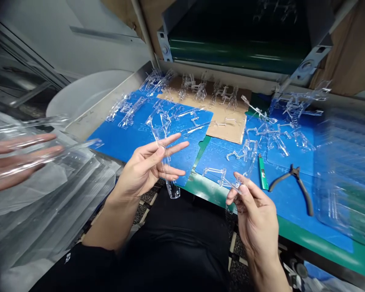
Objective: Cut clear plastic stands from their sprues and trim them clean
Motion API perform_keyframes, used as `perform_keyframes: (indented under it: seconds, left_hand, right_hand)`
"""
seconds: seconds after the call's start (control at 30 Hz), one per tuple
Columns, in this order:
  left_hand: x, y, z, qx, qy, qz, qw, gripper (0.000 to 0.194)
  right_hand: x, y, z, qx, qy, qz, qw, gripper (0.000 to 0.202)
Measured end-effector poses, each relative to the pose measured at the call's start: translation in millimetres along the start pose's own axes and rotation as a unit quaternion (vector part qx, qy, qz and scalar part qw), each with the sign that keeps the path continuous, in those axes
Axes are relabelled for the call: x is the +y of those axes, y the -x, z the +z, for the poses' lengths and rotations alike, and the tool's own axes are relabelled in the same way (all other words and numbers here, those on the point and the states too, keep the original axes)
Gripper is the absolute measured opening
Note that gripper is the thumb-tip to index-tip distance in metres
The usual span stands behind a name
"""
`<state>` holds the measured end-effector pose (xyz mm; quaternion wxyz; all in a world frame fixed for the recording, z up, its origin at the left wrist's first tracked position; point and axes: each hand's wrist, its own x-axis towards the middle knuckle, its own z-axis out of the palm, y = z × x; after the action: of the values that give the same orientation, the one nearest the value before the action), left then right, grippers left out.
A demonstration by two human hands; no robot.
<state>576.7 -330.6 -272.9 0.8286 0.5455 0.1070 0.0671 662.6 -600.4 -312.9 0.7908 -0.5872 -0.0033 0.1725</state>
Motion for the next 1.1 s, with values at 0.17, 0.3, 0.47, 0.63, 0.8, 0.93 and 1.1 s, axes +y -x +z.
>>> perform_keyframes:
  seconds: [0.17,0.3,0.47,0.63,0.8,0.93,1.1]
  left_hand:
    - [-5.0,0.1,6.9,-0.025,-0.045,0.049,0.997,0.036]
    - [-19.8,-1.6,25.7,-0.065,-0.138,0.092,0.984,0.030]
    - [-42.8,-10.2,51.5,-0.058,-0.077,0.064,0.993,0.021]
    - [-53.0,-21.8,66.3,-0.104,-0.009,0.064,0.992,0.021]
    - [-50.7,-29.0,67.1,-0.119,0.025,0.001,0.993,0.050]
    - [-49.3,-30.3,65.6,-0.099,0.001,-0.014,0.995,0.053]
    - [-46.7,-28.5,65.3,-0.108,0.015,0.012,0.994,0.049]
  right_hand:
    - [-1.7,5.2,5.1,-0.017,0.002,-0.022,1.000,0.032]
    - [-0.7,8.7,12.0,-0.062,-0.017,-0.011,0.998,0.026]
    - [7.3,7.6,5.9,-0.084,0.007,-0.065,0.994,0.029]
    - [12.3,0.8,-9.4,-0.082,0.013,-0.103,0.991,0.033]
    - [5.6,-0.3,-18.5,-0.087,0.065,-0.131,0.985,0.030]
    - [-0.5,-0.4,-22.5,-0.069,0.173,-0.193,0.963,0.010]
    - [-1.1,-3.1,-21.0,-0.100,0.187,-0.153,0.965,0.027]
